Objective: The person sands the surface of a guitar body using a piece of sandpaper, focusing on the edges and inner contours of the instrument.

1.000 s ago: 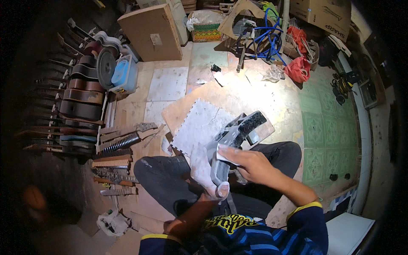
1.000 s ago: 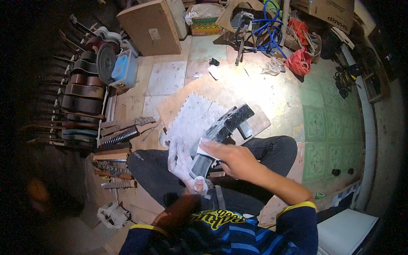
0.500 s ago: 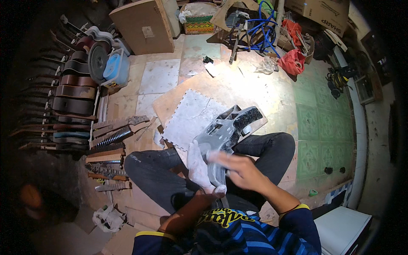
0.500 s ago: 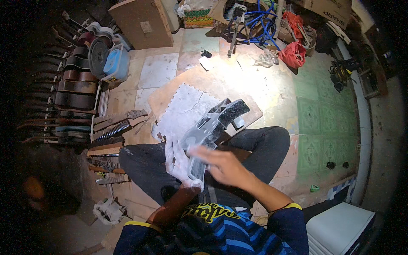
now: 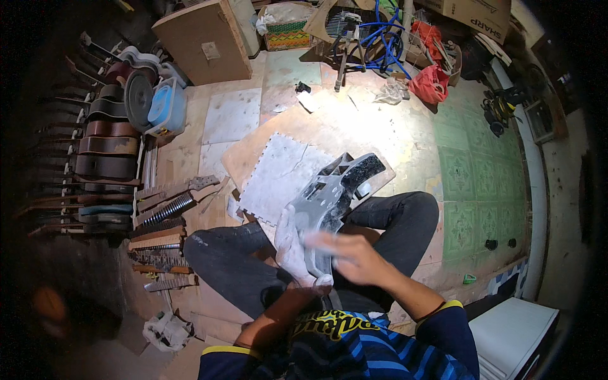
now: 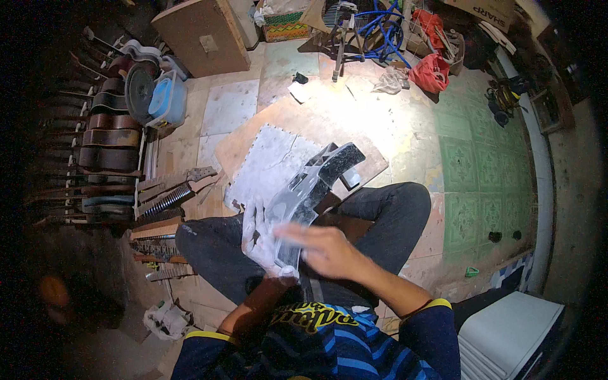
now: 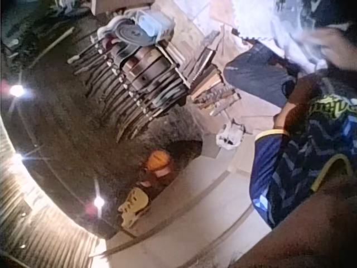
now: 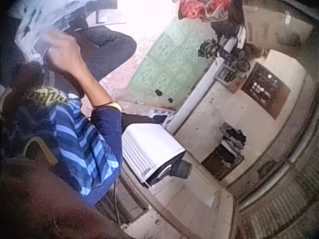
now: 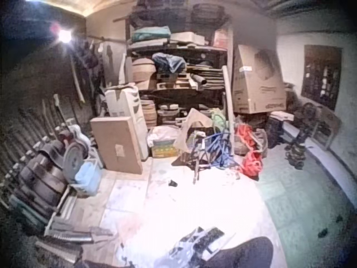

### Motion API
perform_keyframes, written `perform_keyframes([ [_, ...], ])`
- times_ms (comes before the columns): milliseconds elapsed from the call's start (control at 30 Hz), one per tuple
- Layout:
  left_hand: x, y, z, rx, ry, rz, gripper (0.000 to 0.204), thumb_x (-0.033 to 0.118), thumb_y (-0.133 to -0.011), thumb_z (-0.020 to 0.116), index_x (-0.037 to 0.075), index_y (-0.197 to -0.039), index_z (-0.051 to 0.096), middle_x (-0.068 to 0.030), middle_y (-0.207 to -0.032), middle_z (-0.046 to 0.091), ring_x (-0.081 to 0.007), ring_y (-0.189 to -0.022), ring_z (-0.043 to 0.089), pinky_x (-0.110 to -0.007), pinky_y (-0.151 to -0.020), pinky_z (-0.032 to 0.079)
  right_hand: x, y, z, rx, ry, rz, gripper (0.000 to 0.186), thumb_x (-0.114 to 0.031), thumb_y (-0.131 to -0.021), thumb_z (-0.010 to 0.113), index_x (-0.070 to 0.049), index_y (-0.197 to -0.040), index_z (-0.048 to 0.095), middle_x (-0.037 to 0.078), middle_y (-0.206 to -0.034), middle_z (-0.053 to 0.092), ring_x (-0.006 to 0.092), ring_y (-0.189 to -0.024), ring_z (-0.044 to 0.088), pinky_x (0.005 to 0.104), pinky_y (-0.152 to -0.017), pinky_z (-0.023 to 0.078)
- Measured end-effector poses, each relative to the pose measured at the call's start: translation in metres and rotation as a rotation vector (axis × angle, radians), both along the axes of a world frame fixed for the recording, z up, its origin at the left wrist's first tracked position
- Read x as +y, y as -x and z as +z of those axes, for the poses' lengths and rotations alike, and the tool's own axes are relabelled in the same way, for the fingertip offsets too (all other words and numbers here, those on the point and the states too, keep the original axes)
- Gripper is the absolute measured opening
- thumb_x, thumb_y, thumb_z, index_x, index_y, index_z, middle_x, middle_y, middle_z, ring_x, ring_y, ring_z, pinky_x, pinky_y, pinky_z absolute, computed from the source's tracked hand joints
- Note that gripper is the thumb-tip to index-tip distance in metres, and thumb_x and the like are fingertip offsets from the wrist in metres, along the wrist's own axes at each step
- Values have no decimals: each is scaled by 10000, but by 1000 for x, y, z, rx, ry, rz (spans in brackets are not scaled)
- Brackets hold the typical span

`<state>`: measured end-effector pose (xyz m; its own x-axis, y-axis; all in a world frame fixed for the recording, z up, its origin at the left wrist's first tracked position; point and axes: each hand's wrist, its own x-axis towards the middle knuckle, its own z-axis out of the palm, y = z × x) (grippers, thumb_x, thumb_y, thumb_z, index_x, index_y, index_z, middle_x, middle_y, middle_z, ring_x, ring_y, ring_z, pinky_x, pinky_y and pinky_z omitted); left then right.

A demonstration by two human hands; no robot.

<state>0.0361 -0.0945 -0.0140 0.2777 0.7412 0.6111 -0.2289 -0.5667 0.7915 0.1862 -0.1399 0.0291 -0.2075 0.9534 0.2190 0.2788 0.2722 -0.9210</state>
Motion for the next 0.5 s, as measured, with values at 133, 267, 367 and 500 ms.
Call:
perform_keyframes([
  [133, 1, 1, 0, 4, 5, -10, 931, 621, -861, 639, 18, -1456, 253, -354, -1484, 293, -441, -1382, 372, -556, -1132, 320, -8, 11, 27, 71, 54, -29, 734, 104, -709, 465, -90, -1412, 545, 178, -1444, 527, 357, -1310, 530, 386, -1144, 399],
  [267, 3, -1, 1, 5, 8, -33, 928, 623, -863, 636, 12, -1452, 260, -352, -1479, 304, -438, -1376, 382, -553, -1129, 326, 3, -5, 1, -135, -16, -105, 735, 129, -712, 497, -56, -1423, 526, 185, -1453, 513, 374, -1304, 530, 393, -1136, 406],
  [367, 4, 4, 0, 12, 7, -37, 926, 625, -865, 633, 8, -1450, 265, -351, -1474, 311, -436, -1372, 389, -550, -1127, 331, 1, 7, 23, -65, 23, -71, 708, 119, -732, 499, -55, -1417, 532, 195, -1441, 521, 354, -1300, 539, 393, -1119, 431],
  [500, -2, 14, 7, 25, 36, -81, 924, 628, -867, 630, 3, -1446, 272, -349, -1469, 322, -433, -1366, 398, -547, -1124, 337, -3, 8, 1, 29, 5, -75, 685, 98, -754, 525, -42, -1425, 521, 195, -1444, 522, 349, -1304, 540, 396, -1098, 451],
])
